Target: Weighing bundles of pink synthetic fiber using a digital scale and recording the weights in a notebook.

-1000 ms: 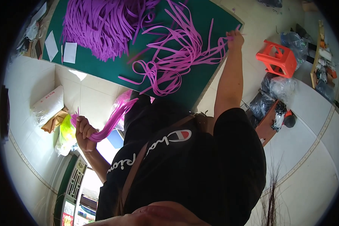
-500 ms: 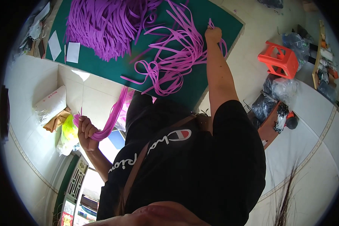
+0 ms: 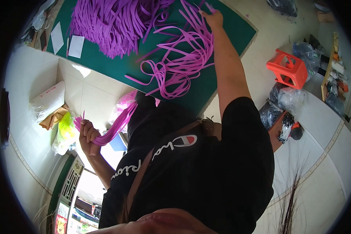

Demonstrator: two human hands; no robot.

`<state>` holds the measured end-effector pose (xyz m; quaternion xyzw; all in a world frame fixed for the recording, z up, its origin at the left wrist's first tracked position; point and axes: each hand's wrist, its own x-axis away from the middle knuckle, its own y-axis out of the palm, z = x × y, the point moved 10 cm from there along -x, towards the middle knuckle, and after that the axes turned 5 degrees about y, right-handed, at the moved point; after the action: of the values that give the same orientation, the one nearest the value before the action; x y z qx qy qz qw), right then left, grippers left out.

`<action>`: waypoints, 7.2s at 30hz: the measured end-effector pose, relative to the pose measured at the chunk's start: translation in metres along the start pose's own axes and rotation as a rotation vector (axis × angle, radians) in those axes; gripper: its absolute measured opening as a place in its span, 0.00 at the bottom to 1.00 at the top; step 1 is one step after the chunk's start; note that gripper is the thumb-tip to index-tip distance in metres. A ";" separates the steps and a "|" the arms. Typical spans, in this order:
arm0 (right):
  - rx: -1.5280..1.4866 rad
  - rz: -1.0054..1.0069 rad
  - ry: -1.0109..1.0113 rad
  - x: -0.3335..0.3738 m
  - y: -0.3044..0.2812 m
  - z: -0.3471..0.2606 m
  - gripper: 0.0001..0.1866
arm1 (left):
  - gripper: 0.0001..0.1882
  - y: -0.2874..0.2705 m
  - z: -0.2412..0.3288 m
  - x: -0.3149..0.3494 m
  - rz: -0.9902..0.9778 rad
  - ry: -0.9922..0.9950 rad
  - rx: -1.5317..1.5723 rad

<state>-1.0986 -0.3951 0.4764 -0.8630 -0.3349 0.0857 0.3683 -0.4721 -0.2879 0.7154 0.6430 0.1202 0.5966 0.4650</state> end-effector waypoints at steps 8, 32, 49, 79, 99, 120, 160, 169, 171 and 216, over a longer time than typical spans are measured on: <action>0.236 -0.030 -0.189 -0.003 0.024 -0.007 0.27 | 0.13 -0.009 0.013 0.005 0.024 0.052 0.051; -1.057 -0.423 0.394 0.003 0.043 0.022 0.16 | 0.16 -0.014 0.020 -0.001 0.014 0.032 0.057; -0.311 -0.146 -0.042 0.032 -0.022 -0.010 0.18 | 0.15 -0.012 0.025 0.012 -0.030 0.048 0.073; -1.075 -1.370 0.136 0.488 -0.118 -0.349 0.09 | 0.21 0.097 -0.087 0.080 -0.557 0.079 -0.550; 0.070 -0.641 -1.101 0.522 -0.144 -0.391 0.16 | 0.21 0.083 -0.106 0.119 -0.826 0.258 -1.066; 0.537 -0.597 -0.352 0.373 0.114 -0.062 0.19 | 0.17 0.059 0.087 0.190 -0.644 0.710 -0.475; -0.410 -0.823 -0.038 0.370 0.045 -0.079 0.06 | 0.15 -0.008 0.078 0.117 -0.503 0.266 -0.026; -1.128 -0.697 0.019 0.309 -0.256 -0.177 0.13 | 0.15 0.015 0.072 0.105 -0.564 0.209 -0.055; -1.139 -0.628 -0.033 0.305 -0.280 -0.184 0.12 | 0.15 0.019 0.067 0.102 -0.565 0.190 -0.065; 0.374 -0.258 -0.768 0.362 0.045 -0.091 0.11 | 0.10 0.017 0.021 0.140 -0.205 0.713 -1.246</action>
<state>-0.7638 -0.2379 0.5460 -0.6384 -0.5311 0.4124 0.3746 -0.4239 -0.2077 0.8230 0.0104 -0.0380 0.6810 0.7312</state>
